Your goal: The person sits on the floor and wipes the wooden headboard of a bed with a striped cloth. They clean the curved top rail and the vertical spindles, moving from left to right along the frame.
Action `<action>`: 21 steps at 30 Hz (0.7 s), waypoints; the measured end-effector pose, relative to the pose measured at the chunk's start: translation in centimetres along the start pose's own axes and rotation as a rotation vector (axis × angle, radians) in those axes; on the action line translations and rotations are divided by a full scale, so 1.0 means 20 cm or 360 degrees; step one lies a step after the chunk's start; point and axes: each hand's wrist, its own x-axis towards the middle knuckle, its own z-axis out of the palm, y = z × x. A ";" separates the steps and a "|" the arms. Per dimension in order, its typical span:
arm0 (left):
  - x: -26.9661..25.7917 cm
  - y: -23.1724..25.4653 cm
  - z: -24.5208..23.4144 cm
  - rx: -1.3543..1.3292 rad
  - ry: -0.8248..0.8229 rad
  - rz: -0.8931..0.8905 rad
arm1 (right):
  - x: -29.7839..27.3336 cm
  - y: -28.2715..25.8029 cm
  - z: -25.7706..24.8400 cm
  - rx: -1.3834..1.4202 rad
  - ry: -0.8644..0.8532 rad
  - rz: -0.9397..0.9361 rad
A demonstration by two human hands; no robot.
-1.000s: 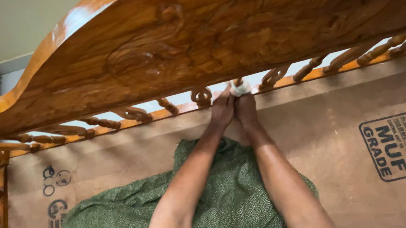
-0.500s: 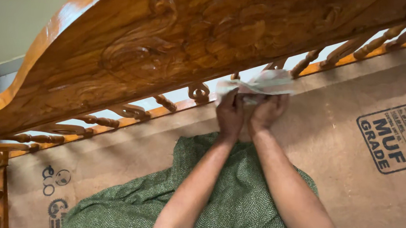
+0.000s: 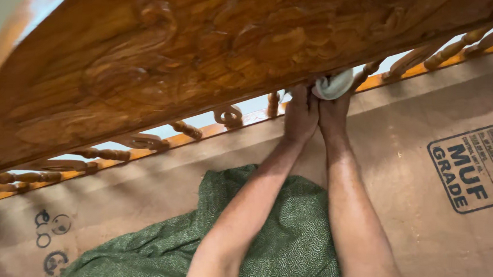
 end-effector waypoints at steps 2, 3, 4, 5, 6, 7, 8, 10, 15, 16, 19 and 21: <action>0.01 -0.10 0.03 -0.0057 -0.0016 0.0054 | 0.00 0.06 -0.02 -0.0199 -0.0074 0.0191; 0.02 -0.15 0.04 -0.0082 -0.0031 0.0086 | -0.01 0.11 -0.02 -0.0294 -0.0106 0.0285; 0.02 -0.20 0.05 -0.0042 -0.0069 0.0083 | -0.01 0.15 -0.03 -0.0404 -0.0062 0.0445; 0.03 -0.26 0.05 0.0002 -0.0107 0.0094 | 0.00 0.20 -0.02 -0.0506 -0.0013 0.0595; 0.04 -0.31 0.04 0.0047 -0.0146 0.0104 | -0.01 0.24 -0.01 -0.0606 0.0034 0.0746; 0.04 -0.36 0.02 0.0067 -0.0216 -0.0017 | -0.02 0.27 -0.01 -0.0530 0.0055 0.0673; 0.03 -0.40 -0.02 0.0088 -0.0287 -0.0139 | -0.06 0.30 0.00 -0.0454 0.0075 0.0598; -0.01 -0.45 -0.07 0.0199 -0.0404 -0.0251 | -0.08 0.39 0.02 -0.0453 0.0126 0.0549; -0.14 -0.28 -0.17 0.0069 -0.0280 0.0062 | -0.11 0.41 0.03 -0.0021 0.0615 0.0456; -0.17 -0.19 -0.21 0.0140 -0.0318 0.0062 | -0.13 0.34 0.05 -0.0102 0.0600 0.0301; -0.20 0.13 -0.36 0.0308 -0.0317 0.0281 | -0.22 0.03 0.08 -0.0307 0.0547 -0.0228; -0.24 0.35 -0.48 0.0364 -0.0189 0.0650 | -0.29 -0.14 0.09 -0.0433 0.0511 -0.0596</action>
